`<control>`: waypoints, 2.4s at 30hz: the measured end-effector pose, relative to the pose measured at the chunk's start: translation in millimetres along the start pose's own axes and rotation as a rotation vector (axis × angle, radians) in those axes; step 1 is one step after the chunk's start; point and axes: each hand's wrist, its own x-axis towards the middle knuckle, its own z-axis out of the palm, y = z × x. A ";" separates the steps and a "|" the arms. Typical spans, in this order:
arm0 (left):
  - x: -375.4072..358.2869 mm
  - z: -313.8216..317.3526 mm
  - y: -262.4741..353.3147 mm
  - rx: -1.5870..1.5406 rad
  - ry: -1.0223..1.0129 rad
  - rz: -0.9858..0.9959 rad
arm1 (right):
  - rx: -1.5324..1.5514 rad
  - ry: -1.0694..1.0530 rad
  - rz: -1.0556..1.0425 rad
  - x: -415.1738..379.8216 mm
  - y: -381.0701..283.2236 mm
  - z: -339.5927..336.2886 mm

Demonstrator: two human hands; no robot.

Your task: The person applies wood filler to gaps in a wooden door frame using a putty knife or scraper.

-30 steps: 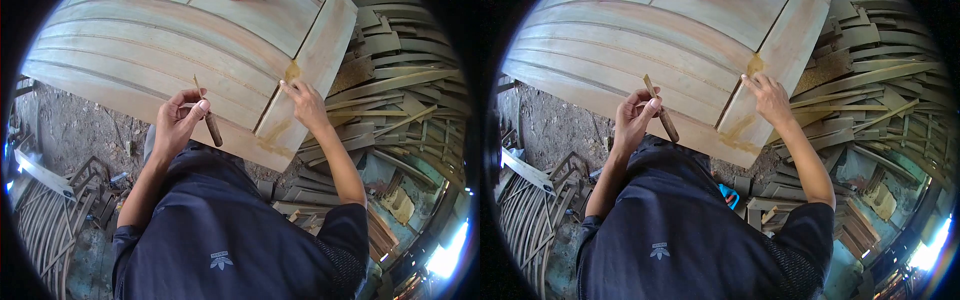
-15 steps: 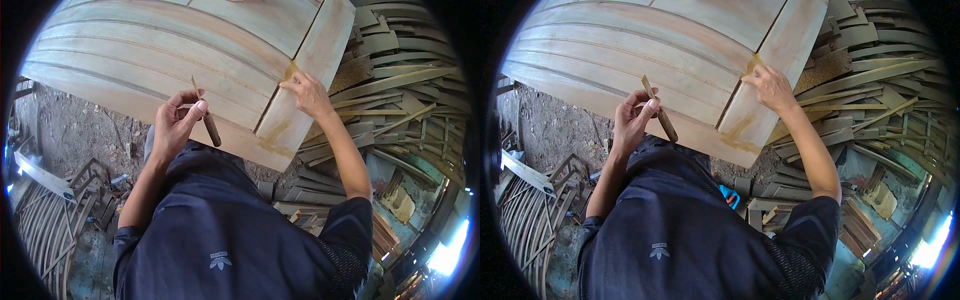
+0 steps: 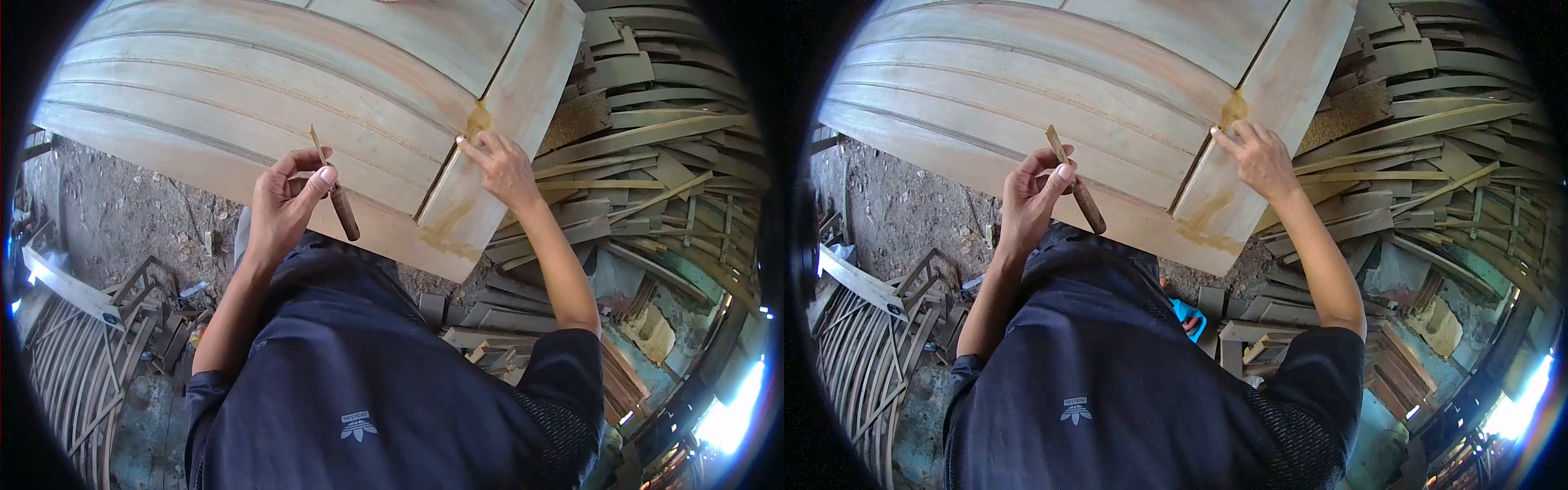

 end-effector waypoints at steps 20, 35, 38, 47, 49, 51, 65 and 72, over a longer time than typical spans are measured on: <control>1.9 -1.3 4.9 -0.028 0.039 0.023 | 0.282 0.042 0.208 5.9 0.0 -12.7; 0.5 5.4 5.7 0.000 0.013 0.018 | 0.110 -0.126 -0.013 13.1 7.1 -32.7; 1.4 5.2 3.7 -0.015 0.013 0.017 | 0.113 -0.104 -0.025 9.3 3.3 -20.7; 2.6 11.6 2.7 0.037 -0.017 0.015 | -0.107 0.028 0.013 9.9 6.1 -34.7; 1.5 11.2 2.6 0.033 -0.010 0.021 | -0.052 0.070 0.131 10.0 2.4 -35.9; 0.5 10.5 0.9 0.042 -0.012 0.021 | 0.059 0.020 0.050 4.0 2.0 -28.7; -1.3 14.8 1.4 0.047 -0.017 0.033 | 0.341 -0.100 0.199 4.1 -5.7 -14.8; -3.6 11.1 2.0 0.047 0.010 0.042 | 0.207 -0.069 0.083 -3.3 2.9 -10.8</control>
